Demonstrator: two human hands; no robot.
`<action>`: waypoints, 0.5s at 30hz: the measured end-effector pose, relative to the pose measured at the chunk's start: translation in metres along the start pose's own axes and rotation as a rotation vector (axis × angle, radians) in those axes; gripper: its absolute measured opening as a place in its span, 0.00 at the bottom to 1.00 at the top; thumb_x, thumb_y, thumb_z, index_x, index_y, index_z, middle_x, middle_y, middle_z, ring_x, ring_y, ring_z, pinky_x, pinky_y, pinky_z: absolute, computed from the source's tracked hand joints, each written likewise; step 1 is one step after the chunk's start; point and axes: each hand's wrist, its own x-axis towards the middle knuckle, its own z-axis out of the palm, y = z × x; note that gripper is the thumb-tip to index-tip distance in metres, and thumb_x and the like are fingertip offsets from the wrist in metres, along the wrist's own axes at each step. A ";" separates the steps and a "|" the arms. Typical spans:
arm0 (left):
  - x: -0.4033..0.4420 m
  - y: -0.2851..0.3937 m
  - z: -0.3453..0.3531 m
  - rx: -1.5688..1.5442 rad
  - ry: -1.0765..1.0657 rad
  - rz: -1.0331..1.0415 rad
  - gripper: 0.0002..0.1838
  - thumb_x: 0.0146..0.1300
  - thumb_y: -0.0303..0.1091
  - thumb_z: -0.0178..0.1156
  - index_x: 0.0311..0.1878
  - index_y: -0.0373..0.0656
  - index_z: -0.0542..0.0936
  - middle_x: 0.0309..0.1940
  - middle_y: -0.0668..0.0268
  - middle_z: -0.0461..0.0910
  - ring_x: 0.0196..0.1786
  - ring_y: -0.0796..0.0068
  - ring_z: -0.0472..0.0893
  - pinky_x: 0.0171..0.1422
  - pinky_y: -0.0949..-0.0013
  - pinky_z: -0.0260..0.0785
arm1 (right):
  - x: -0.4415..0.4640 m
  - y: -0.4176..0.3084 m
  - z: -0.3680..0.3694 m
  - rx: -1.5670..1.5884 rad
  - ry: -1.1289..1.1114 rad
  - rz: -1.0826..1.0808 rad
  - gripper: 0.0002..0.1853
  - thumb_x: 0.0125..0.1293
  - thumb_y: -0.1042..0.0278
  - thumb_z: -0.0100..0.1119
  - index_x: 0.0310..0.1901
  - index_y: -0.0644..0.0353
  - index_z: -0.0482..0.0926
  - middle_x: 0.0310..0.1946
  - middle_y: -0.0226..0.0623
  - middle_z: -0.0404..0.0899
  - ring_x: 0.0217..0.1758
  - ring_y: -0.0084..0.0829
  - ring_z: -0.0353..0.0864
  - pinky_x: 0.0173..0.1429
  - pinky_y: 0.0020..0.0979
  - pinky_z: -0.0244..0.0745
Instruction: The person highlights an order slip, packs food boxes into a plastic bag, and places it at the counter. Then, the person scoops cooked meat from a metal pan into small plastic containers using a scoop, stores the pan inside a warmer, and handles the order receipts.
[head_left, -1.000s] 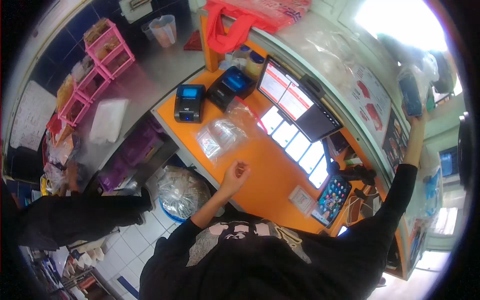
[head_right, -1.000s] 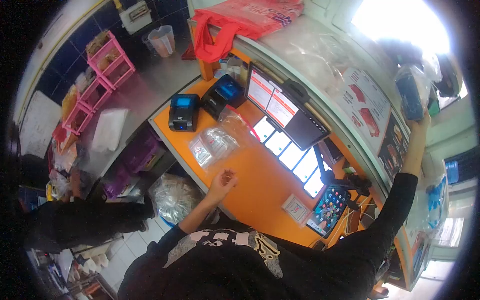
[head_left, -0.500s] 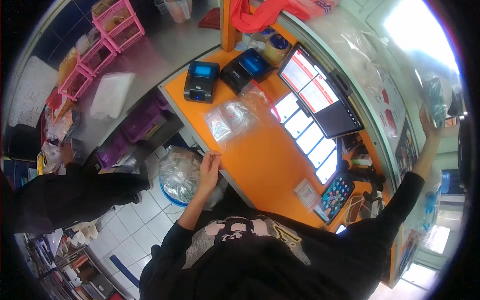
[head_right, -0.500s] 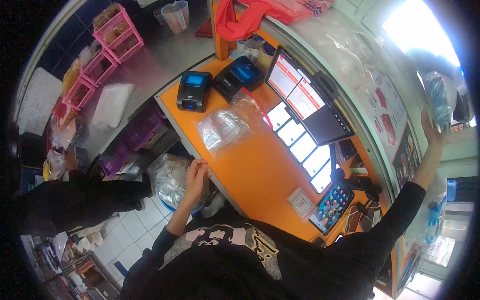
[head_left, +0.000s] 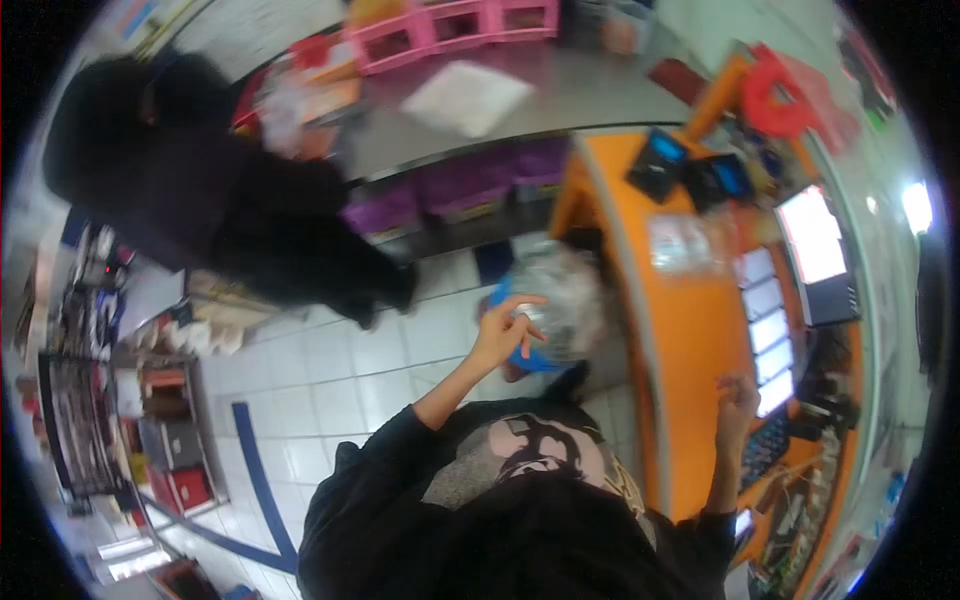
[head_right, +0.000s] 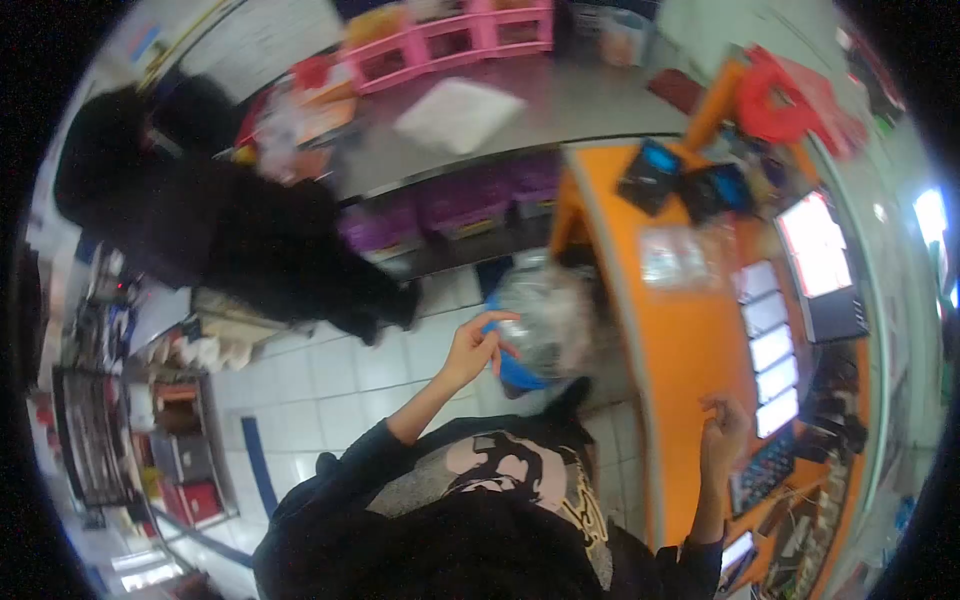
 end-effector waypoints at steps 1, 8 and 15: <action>-0.023 -0.007 -0.043 0.075 0.039 -0.019 0.20 0.64 0.22 0.41 0.58 0.37 0.72 0.20 0.62 0.79 0.23 0.73 0.82 0.30 0.77 0.72 | -0.017 -0.018 0.031 0.216 0.066 0.167 0.15 0.51 0.87 0.38 0.31 0.62 0.76 0.20 0.27 0.67 0.18 0.15 0.62 0.21 0.20 0.52; -0.342 -0.208 -0.417 0.681 0.639 -0.239 0.11 0.59 0.31 0.59 0.44 0.40 0.79 0.24 0.58 0.81 0.21 0.71 0.80 0.25 0.66 0.73 | -0.058 -0.132 0.193 0.684 -0.215 0.304 0.13 0.49 0.87 0.35 0.28 0.65 0.71 0.21 0.30 0.67 0.11 0.20 0.59 0.13 0.25 0.55; -0.750 -0.242 -0.426 0.444 2.021 -1.301 0.18 0.54 0.38 0.54 0.35 0.28 0.77 0.40 0.44 0.80 0.45 0.47 0.79 0.55 0.58 0.66 | -0.065 -0.428 0.424 0.141 -1.084 -0.406 0.23 0.43 0.84 0.52 0.45 0.59 0.76 0.22 0.30 0.72 0.24 0.24 0.72 0.31 0.27 0.70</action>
